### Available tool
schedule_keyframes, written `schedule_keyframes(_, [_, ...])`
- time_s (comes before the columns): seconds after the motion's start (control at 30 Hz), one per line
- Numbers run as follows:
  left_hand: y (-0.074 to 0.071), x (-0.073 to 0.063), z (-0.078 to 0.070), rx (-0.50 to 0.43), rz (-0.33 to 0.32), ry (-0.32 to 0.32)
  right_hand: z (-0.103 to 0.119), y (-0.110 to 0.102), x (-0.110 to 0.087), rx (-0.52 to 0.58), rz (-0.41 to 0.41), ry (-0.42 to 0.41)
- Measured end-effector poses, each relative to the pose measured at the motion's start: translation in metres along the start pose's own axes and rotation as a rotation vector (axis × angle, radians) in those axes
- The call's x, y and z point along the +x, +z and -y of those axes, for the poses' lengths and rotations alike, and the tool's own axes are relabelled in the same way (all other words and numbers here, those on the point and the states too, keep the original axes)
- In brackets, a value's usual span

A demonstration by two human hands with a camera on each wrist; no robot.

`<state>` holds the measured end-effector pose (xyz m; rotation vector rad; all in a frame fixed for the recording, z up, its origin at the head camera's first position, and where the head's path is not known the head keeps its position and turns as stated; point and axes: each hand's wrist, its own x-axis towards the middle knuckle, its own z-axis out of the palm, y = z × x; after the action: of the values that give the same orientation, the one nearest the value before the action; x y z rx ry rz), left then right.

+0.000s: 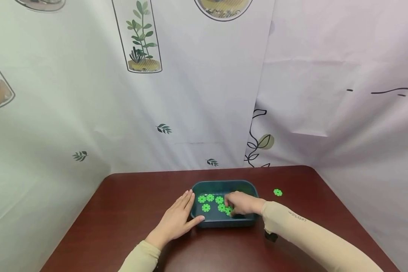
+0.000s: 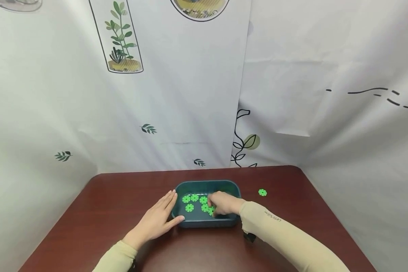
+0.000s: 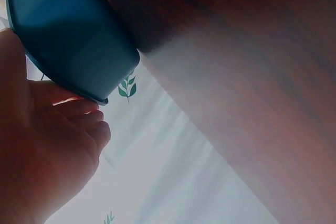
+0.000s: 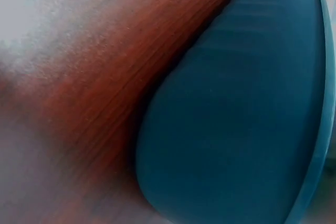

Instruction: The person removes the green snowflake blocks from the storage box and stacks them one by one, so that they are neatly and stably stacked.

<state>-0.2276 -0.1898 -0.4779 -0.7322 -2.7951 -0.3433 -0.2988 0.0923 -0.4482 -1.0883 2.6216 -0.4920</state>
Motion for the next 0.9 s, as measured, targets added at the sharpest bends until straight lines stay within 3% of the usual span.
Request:
schedule_keyframes(0.37, [-0.0029, 0.0013, -0.0011, -0.022, 0.014, -0.008, 0.0019, 0.0038, -0.0041, -0.029, -0.054, -0.046])
schedule_keyframes(0.73, [-0.0006, 0.0021, -0.0011, -0.022, 0.002, -0.013, 0.0024, 0.0059, -0.0062, 0.024, -0.062, -0.149])
schedule_keyframes(0.9, [0.0000, 0.0019, -0.0018, -0.027, 0.003, -0.014, -0.0008, 0.0065, -0.0069, 0.072, -0.057, -0.150])
